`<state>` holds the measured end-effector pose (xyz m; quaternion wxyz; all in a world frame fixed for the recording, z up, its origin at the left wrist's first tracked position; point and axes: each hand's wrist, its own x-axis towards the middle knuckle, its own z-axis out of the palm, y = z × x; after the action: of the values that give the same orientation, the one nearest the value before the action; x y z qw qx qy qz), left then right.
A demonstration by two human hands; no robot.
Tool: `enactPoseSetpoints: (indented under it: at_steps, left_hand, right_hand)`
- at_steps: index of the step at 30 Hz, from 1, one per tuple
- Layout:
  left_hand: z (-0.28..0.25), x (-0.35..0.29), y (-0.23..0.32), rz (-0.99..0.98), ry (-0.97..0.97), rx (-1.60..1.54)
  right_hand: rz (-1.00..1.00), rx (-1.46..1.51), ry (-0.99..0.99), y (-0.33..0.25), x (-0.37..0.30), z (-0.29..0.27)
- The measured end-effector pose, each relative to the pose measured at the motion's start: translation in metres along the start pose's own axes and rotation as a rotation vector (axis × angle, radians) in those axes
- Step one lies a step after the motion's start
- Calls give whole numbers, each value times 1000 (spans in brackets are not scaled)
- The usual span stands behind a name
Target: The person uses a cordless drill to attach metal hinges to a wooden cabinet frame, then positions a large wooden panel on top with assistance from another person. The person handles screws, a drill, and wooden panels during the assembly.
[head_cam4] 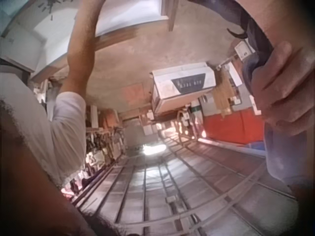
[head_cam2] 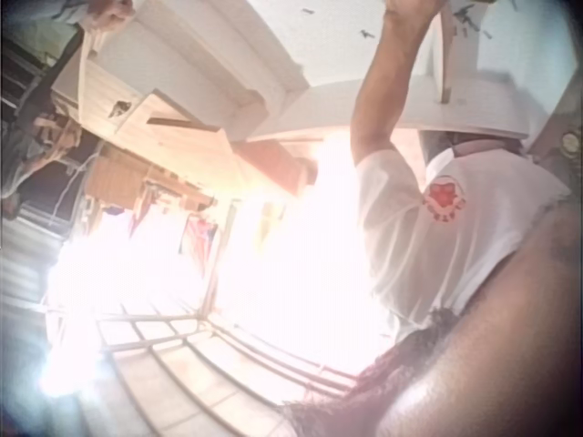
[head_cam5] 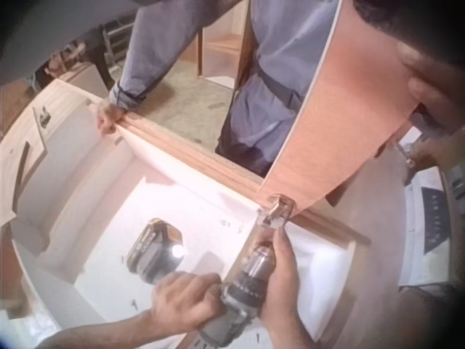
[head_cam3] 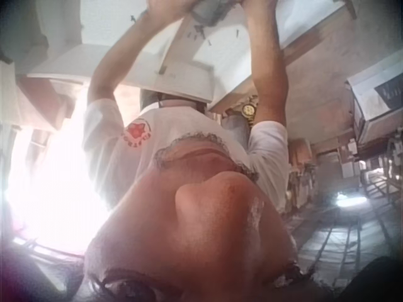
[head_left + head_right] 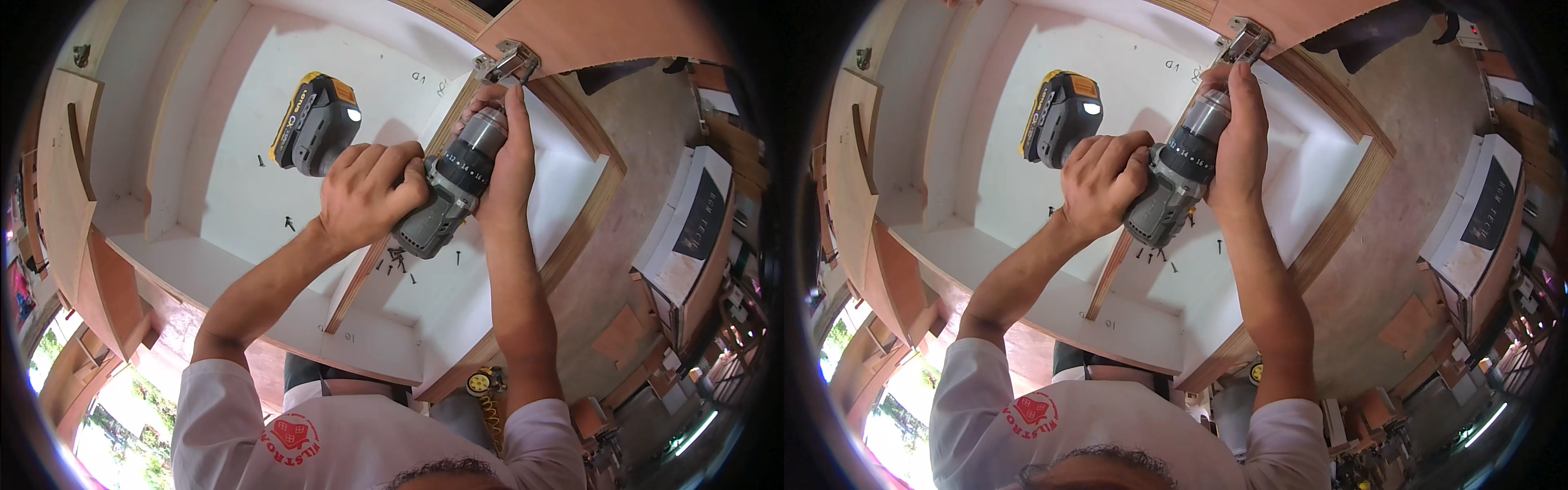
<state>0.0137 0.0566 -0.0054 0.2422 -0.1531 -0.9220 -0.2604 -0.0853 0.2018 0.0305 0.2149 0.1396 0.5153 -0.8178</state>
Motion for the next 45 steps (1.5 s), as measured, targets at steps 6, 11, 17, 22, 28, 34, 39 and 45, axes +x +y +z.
enactPoseSetpoints:
  at_steps: [6,11,17,22,28,34,39,45]
  left_hand:
    - [-1,-2,1,-4,24,16]
    - [0,-7,2,-10,20,1]
    - [2,-9,2,-31,41,-18]
    - [4,-15,1,-19,44,-15]
    - [7,-20,3,-47,45,-53]
    - [1,-20,6,-55,39,-150]
    - [-18,-31,13,3,2,-166]
    - [-79,-87,30,-94,80,-265]
  right_hand:
    - [-11,12,-12,0,0,1]
    - [-22,-23,12,-2,-3,4]
    - [-60,-48,15,-2,-4,5]
    - [-67,-15,3,2,-1,2]
    - [-143,-12,91,-6,10,-6]
    - [-170,-158,136,-19,27,-13]
    - [-147,-67,190,-25,41,-6]
    - [-165,-258,137,14,-5,-40]
